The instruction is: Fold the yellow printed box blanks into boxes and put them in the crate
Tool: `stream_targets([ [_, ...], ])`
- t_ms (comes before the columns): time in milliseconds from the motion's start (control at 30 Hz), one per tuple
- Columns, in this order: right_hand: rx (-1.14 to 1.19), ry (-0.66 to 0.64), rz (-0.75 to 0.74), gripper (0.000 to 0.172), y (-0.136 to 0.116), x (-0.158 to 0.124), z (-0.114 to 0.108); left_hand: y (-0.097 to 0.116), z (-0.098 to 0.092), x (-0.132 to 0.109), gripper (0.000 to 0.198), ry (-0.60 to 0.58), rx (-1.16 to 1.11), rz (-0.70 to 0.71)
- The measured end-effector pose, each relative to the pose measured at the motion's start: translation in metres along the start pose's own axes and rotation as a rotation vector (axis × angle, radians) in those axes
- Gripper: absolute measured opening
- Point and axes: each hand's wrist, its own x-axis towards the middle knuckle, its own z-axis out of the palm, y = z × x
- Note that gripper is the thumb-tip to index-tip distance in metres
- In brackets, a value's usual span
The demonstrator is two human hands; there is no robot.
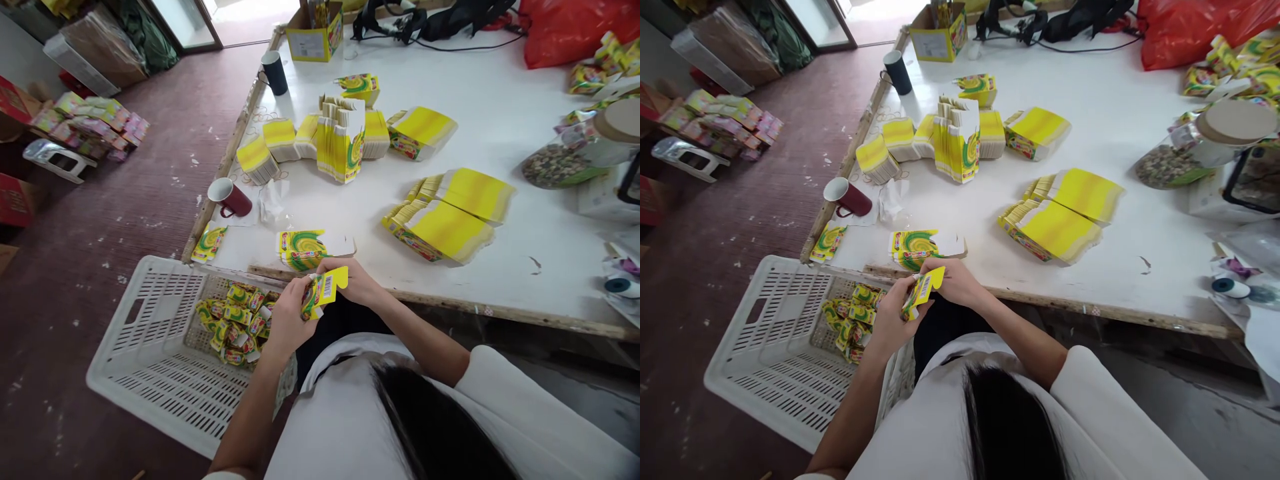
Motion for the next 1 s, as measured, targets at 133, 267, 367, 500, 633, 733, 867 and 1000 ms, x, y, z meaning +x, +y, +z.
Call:
stream_targets([
  [133,0.363,-0.103,0.319,0.008,0.012,0.009,0.005,0.012,0.001,0.001,0.033,0.028,-0.2,-0.099],
  [267,0.379,-0.122,0.38,0.021,0.026,0.011,0.008,0.01,0.005,-0.004,0.047,0.073,-0.395,-0.251],
  [367,0.294,-0.022,0.282,0.038,0.029,0.005,0.005,0.004,0.006,-0.008,0.057,0.112,-0.569,-0.387],
  [500,0.222,-0.064,-0.012,0.066,0.029,-0.006,0.002,0.004,0.002,-0.009,0.047,0.038,-0.847,-0.544],
  [633,0.363,-0.408,0.023,0.076,0.037,-0.01,0.01,0.007,0.002,-0.007,0.058,-0.195,-1.02,-0.656],
  [733,0.413,-0.46,0.043,0.075,0.044,-0.008,0.017,0.004,0.004,-0.005,0.061,-0.195,-1.026,-0.75],
  [867,0.374,-0.287,0.12,0.061,0.044,-0.004,0.023,-0.002,0.008,0.001,0.061,-0.195,-0.856,-0.808],
  [1000,0.422,-0.017,0.148,0.059,0.04,0.001,0.03,0.001,0.015,0.003,0.066,0.013,-0.386,-0.624],
])
